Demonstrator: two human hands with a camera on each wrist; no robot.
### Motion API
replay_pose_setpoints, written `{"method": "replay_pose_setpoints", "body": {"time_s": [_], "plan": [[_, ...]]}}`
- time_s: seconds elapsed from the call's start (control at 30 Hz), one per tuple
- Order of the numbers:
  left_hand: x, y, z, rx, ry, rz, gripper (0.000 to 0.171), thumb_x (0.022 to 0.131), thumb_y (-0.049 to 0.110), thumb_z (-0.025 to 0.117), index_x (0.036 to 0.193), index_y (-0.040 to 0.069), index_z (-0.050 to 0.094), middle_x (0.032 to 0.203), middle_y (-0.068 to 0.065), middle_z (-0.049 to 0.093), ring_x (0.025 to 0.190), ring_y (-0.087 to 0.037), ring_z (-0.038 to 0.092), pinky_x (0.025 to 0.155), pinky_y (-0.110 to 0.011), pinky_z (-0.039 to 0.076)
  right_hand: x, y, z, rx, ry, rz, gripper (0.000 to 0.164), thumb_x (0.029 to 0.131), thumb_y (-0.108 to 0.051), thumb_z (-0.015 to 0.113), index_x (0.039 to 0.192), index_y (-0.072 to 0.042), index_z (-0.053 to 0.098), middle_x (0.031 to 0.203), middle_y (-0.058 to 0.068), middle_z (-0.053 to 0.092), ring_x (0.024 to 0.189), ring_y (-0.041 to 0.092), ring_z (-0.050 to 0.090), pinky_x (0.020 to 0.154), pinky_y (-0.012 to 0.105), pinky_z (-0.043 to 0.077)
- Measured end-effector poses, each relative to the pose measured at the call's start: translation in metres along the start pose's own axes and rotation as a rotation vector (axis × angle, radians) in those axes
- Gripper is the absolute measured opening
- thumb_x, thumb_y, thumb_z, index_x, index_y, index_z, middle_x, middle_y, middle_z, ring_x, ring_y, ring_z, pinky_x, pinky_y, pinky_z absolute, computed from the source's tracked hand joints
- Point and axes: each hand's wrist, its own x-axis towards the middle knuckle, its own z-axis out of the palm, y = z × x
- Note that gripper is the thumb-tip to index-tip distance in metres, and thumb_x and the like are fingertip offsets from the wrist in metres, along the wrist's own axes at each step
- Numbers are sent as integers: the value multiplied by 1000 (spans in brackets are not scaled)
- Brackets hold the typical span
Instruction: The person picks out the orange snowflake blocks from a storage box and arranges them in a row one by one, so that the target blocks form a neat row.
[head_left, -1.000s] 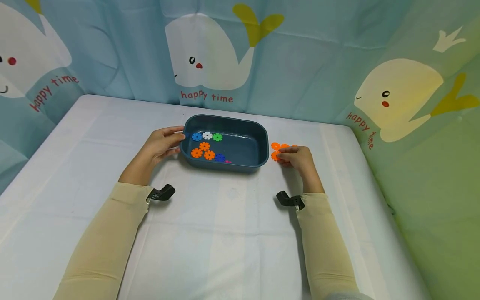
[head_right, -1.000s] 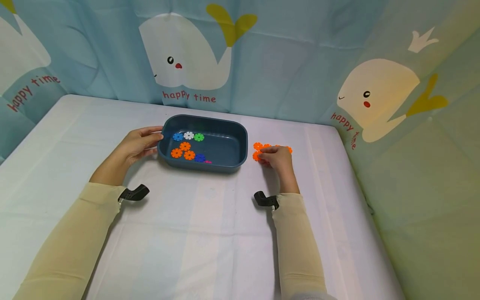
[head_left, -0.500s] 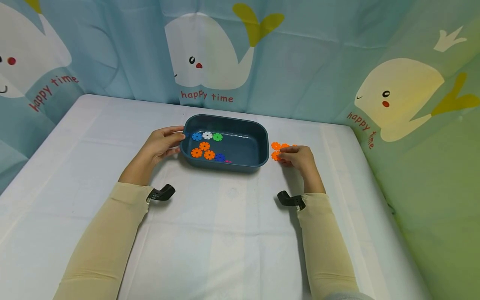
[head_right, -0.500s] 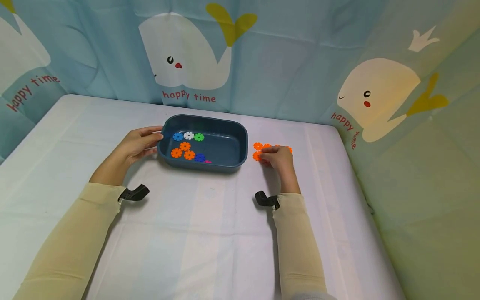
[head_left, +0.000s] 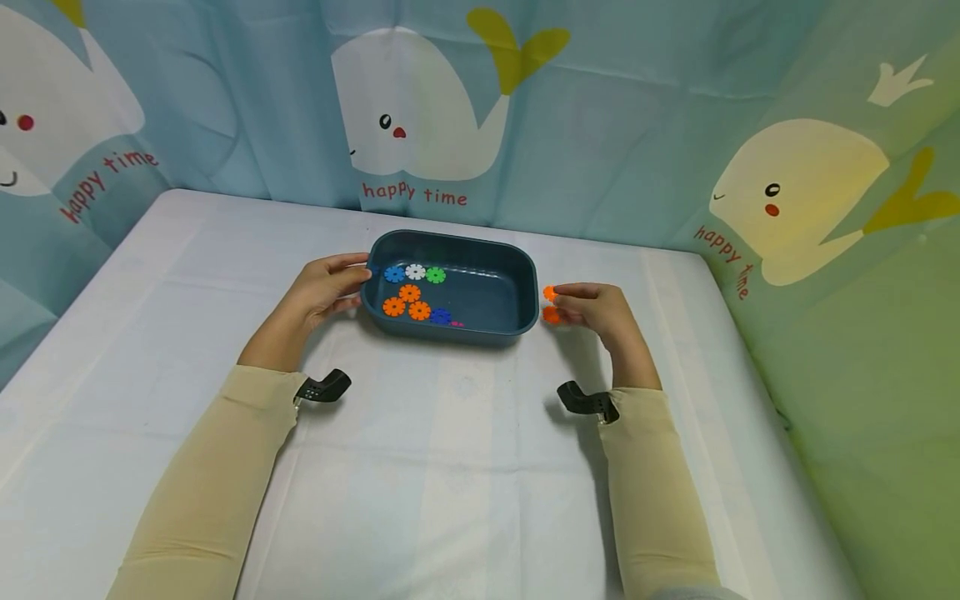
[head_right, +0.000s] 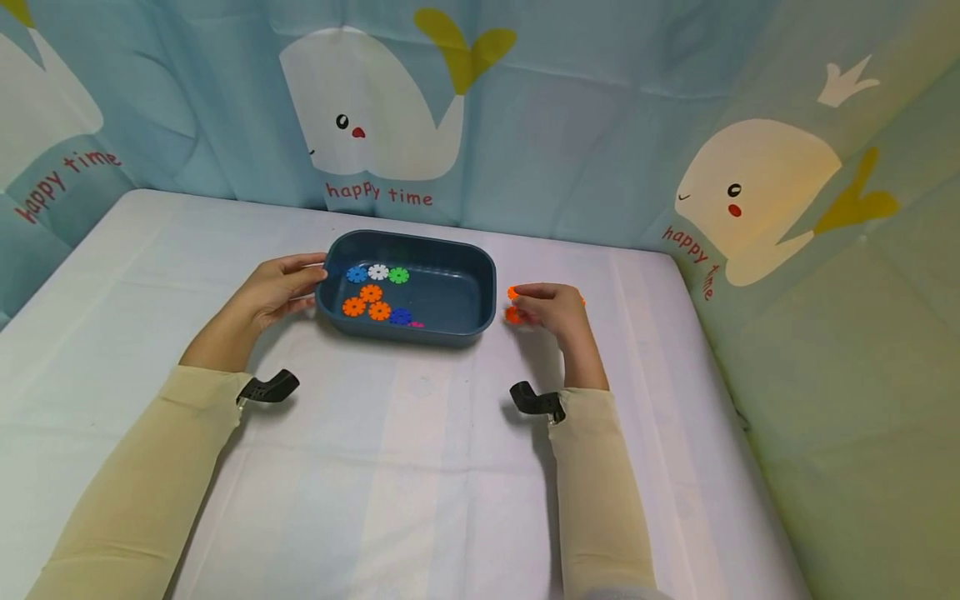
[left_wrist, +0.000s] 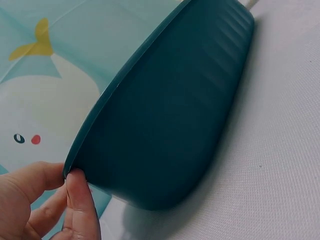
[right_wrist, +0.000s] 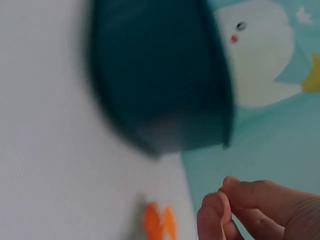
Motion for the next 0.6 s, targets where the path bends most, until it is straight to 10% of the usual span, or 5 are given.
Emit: {"method": "replay_pose_setpoints", "body": {"time_s": [0.23, 0.6], "plan": [[-1, 0, 0, -10, -12, 6, 53, 96, 16, 64, 146, 13, 48, 111, 2, 59, 86, -6, 63, 65, -16, 56, -17, -21, 16, 89, -83, -128, 45, 93, -8, 67, 130, 14, 55, 97, 2, 72, 85, 15, 72, 79, 23, 58], [-3, 1, 0, -2, -18, 1, 53, 96, 15, 63, 147, 15, 48, 132, -7, 56, 85, -3, 64, 66, -16, 56, -16, -39, 69, -8, -219, -164, 39, 92, -10, 69, 126, 7, 62, 122, 24, 64, 102, 33, 67, 84, 28, 58]]}}
